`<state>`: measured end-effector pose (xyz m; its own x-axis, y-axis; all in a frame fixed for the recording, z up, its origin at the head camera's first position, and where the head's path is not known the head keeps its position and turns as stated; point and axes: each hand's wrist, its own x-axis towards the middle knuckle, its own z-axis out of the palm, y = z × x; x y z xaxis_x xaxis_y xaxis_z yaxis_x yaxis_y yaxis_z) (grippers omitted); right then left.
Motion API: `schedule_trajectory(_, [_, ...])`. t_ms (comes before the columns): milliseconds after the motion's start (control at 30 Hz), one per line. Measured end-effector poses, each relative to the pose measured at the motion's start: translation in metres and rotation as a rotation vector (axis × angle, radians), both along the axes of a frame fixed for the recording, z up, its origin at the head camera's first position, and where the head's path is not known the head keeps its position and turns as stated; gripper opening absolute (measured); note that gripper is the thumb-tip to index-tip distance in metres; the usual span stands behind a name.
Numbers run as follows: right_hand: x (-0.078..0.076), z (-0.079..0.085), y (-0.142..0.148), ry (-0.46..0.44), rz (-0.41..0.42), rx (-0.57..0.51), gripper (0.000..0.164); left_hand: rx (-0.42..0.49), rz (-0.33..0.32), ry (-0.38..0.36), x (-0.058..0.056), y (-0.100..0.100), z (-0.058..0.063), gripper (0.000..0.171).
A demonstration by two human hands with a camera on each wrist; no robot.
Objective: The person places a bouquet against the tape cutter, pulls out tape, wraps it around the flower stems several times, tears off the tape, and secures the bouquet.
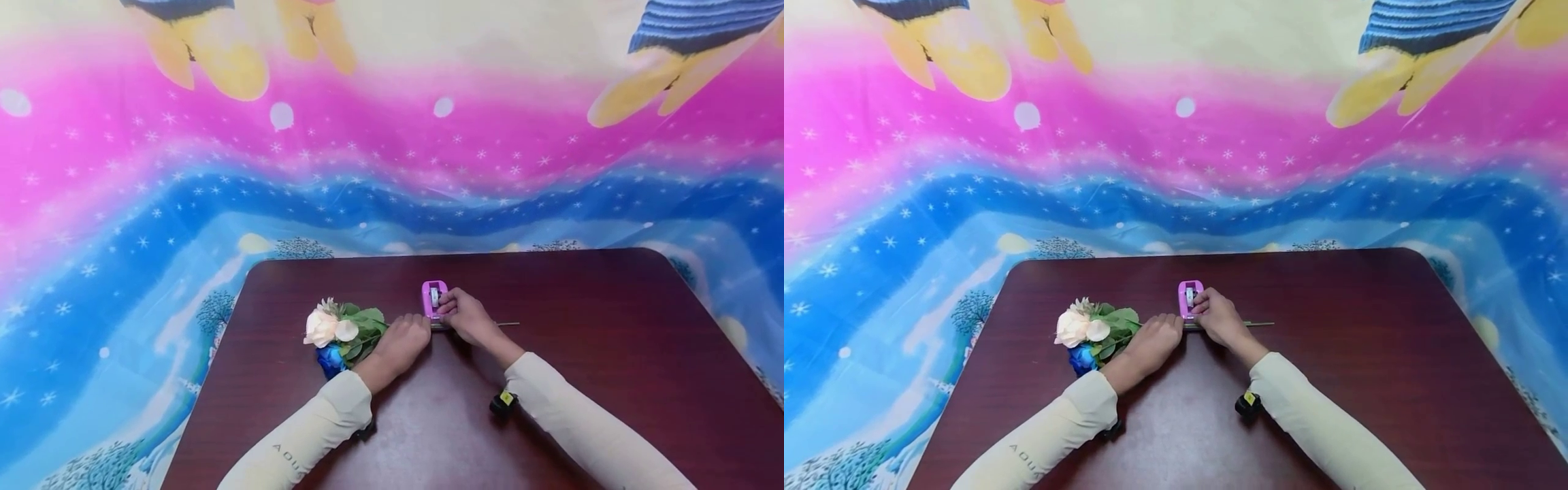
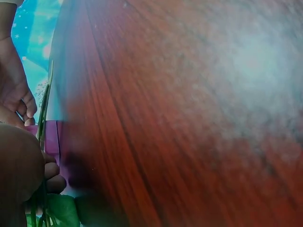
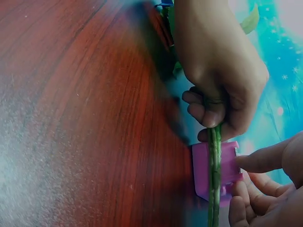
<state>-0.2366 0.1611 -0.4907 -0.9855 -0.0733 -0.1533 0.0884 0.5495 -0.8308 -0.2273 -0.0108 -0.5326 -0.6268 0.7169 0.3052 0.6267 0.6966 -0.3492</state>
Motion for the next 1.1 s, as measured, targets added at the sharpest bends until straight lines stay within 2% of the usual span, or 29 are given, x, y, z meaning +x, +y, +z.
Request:
schedule_trajectory(133, [-0.001,-0.001,-0.002,-0.008,-0.016,-0.032,0.028,0.020,0.008,-0.010,0.000,-0.001,0.000,0.005])
schedule_trajectory(233, [-0.001,-0.002,-0.002,-0.024,-0.047,-0.103,0.029,0.072,0.021,-0.042,0.000,0.000,0.004,0.008])
schedule_trajectory(400, [0.001,-0.002,-0.005,-0.059,-0.109,-0.181,0.027,0.166,0.059,-0.161,0.001,0.002,0.008,0.027])
schedule_trajectory(567, [0.003,-0.002,-0.012,-0.058,-0.153,-0.184,0.025,0.165,0.082,-0.240,-0.001,0.006,0.008,0.045])
schedule_trajectory(767, [0.003,0.001,-0.014,-0.105,-0.186,-0.251,0.026,0.161,0.088,-0.262,-0.001,0.007,0.009,0.054])
schedule_trajectory(967, [-0.002,0.014,-0.016,-0.157,-0.220,-0.271,0.021,0.175,0.082,-0.243,-0.001,0.006,0.010,0.046])
schedule_trajectory(1100, [-0.005,0.022,-0.015,-0.225,-0.252,-0.270,0.023,0.170,0.074,-0.240,-0.001,0.006,0.009,0.045])
